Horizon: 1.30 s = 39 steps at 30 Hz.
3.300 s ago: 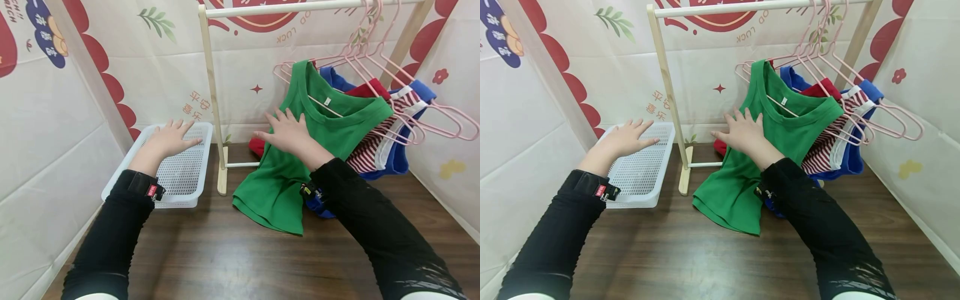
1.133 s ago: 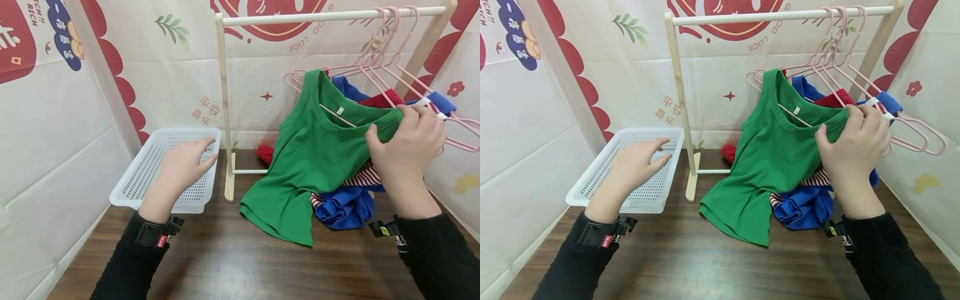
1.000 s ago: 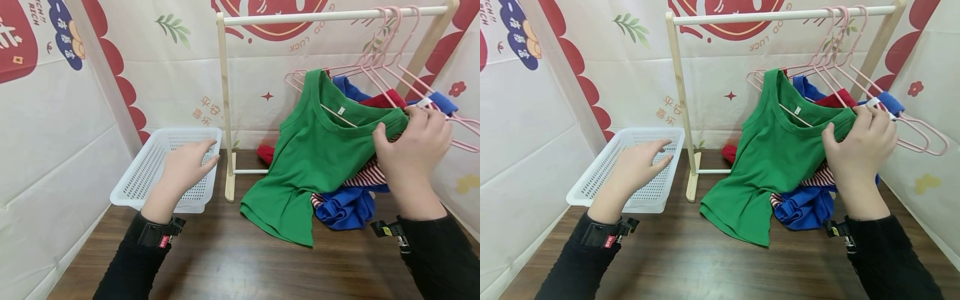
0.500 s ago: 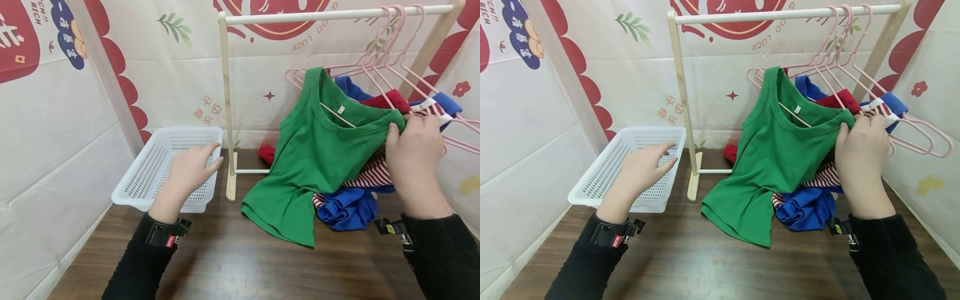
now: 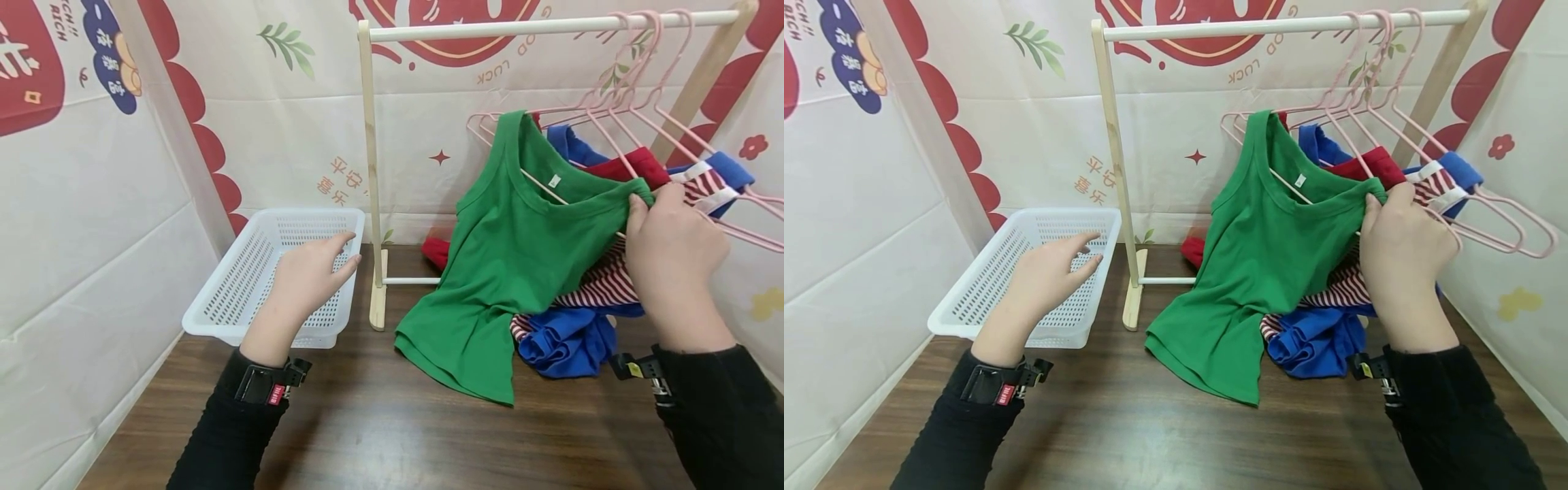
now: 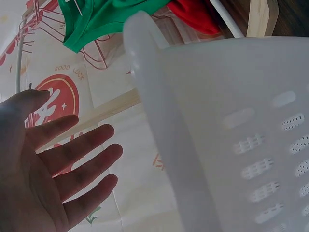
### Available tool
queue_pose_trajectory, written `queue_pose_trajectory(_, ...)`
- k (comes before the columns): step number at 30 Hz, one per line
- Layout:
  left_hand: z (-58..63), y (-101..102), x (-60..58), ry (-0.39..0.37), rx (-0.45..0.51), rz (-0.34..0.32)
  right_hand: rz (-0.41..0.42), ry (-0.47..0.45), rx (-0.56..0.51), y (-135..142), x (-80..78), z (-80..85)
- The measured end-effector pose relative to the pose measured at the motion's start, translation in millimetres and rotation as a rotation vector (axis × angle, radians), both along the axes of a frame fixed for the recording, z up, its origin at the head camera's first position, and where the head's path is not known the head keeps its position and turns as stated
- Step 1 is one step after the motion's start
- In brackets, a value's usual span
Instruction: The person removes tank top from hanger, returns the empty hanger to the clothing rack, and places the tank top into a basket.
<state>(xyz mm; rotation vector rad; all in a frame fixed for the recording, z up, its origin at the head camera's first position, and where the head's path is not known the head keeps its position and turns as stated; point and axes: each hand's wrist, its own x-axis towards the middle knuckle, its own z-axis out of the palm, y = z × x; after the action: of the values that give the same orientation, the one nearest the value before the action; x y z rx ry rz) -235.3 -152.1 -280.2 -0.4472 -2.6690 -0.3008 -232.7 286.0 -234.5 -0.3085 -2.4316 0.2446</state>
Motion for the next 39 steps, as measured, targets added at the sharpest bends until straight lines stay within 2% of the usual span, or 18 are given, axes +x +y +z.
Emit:
queue_pose_trajectory(6, -0.3, 0, 0.7, -0.007, 0.013, 0.006, 0.012, -0.051, -0.038, -4, -2.2, 4.6)
queue_pose_trajectory(15, -0.9, 1, 4.0, 0.006, 0.038, 0.006, 0.108, 0.015, 0.000, -9, -5.6, 9.5)
queue_pose_trajectory(23, -1.8, -1, 4.9, 0.038, 0.018, 0.034, 0.116, 0.010, -0.038, -12, -6.4, 13.0)
queue_pose_trajectory(31, 1.1, 1, 5.3, 0.054, 0.018, 0.038, 0.169, 0.067, -0.122, -16, -5.5, 18.0)
queue_pose_trajectory(39, 0.2, 1, 4.1, 0.096, 0.024, 0.042, 0.226, 0.153, -0.127, -17, -4.1, 13.0)
